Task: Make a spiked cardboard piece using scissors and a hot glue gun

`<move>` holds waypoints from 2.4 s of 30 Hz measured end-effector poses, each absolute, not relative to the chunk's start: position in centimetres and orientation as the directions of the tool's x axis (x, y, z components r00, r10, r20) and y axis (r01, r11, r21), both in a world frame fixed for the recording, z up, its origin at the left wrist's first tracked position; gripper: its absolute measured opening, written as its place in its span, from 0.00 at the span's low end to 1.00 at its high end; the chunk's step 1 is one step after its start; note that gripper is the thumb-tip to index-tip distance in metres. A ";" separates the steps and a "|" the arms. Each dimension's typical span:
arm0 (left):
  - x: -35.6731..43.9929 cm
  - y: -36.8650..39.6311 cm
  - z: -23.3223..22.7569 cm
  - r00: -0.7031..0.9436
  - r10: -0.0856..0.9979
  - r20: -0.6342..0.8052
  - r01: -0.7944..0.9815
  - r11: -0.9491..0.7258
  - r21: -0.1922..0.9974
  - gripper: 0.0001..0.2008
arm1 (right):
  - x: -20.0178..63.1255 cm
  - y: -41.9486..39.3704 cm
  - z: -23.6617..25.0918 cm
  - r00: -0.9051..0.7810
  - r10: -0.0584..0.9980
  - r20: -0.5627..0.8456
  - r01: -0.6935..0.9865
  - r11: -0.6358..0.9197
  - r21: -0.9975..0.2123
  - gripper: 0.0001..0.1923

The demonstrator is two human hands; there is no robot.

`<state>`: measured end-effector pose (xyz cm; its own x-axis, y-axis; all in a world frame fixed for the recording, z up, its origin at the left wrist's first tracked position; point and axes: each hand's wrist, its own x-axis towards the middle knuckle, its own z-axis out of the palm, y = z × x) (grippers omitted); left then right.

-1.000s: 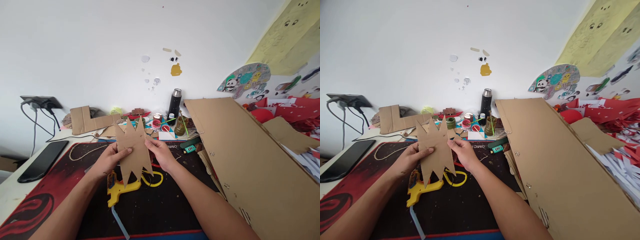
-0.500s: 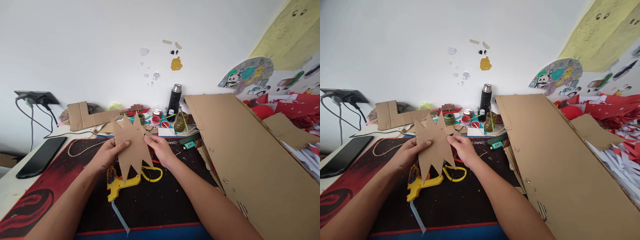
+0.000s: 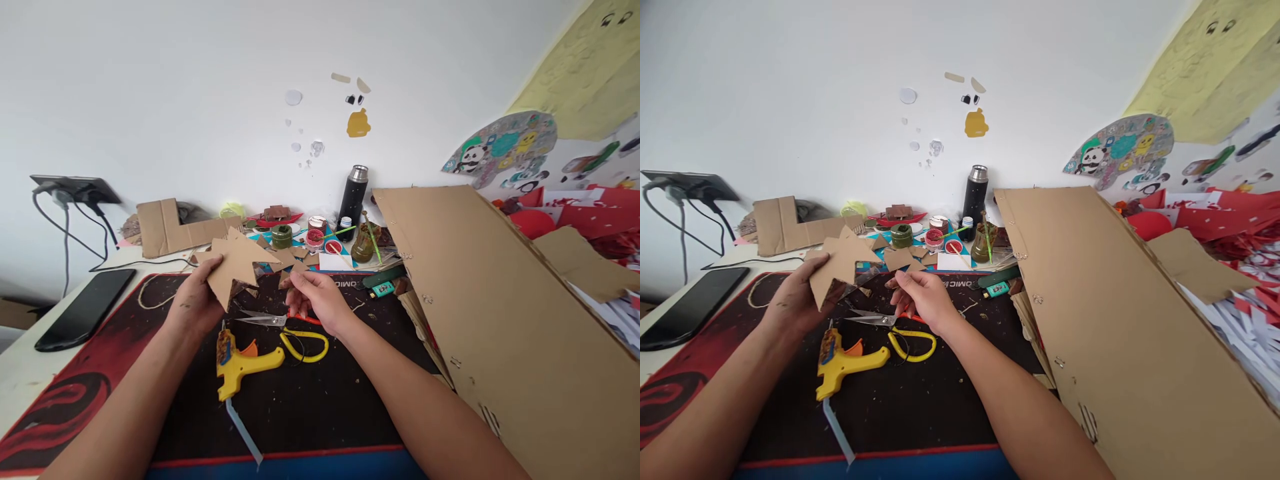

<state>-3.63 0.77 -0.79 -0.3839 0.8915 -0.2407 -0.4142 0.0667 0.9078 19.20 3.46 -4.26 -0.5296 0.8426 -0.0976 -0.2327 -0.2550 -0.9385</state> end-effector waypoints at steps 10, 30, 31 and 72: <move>-2.7 1.2 -1.6 -0.431 0.855 -0.289 -0.567 -0.007 0.824 0.12 | 19.1 3.2 -3.8 -0.485 0.874 -0.037 -0.245 -0.177 -0.953 0.31; -2.6 -0.7 0.1 -0.032 0.999 0.000 -0.526 -0.017 0.851 0.43 | 19.3 3.3 -3.4 -0.544 0.811 -0.216 -0.309 -0.433 -0.846 0.24; -2.8 -0.7 -0.1 0.013 1.000 0.024 -0.526 -0.014 0.851 0.41 | 19.3 3.2 -3.3 -0.560 0.799 -0.217 -0.314 -0.447 -0.837 0.24; -0.8 -0.4 1.2 -0.184 0.983 0.025 -0.641 -0.140 0.755 0.39 | 19.1 2.5 -2.7 -0.519 0.854 -0.030 -0.239 -0.179 -0.954 0.25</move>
<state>-0.85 -0.37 1.20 -0.1843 0.9826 0.0253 -0.6407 -0.1396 0.7550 19.06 2.45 -2.68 -0.5192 0.8541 -0.0303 -0.2395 -0.1794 -0.9542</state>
